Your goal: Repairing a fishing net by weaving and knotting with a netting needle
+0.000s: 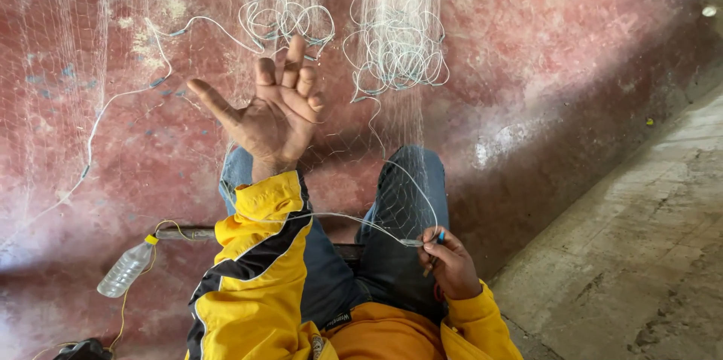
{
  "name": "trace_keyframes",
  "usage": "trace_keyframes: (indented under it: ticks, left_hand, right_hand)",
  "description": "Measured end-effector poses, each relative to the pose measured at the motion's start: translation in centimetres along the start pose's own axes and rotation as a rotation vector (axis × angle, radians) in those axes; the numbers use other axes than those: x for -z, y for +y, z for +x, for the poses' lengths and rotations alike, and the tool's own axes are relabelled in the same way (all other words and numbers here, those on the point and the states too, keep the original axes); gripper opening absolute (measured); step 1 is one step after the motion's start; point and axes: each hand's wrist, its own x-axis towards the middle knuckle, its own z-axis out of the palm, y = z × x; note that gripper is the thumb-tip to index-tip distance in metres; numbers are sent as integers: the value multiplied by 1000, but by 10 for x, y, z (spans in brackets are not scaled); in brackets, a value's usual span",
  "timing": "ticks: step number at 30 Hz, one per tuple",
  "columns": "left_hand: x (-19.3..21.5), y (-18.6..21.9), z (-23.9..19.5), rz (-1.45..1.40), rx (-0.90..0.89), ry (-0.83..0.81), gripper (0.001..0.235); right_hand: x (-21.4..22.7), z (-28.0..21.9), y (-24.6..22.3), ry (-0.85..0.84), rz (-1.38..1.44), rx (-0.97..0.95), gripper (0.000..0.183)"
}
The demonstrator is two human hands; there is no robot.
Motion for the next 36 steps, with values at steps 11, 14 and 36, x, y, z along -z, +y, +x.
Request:
trace_keyframes:
  ticks: [11, 14, 36]
  left_hand:
    - [11, 5, -2, -16, -7, 72, 69]
    - [17, 5, -3, -16, 21, -8, 74]
    - [-9, -4, 4, 136, -2, 60, 64]
  right_hand:
    - [-5, -1, -2, -55, -137, -12, 2]
    - [-7, -3, -8, -14, -214, -54, 4]
    - [-10, 5, -17, 21, -322, -94, 26]
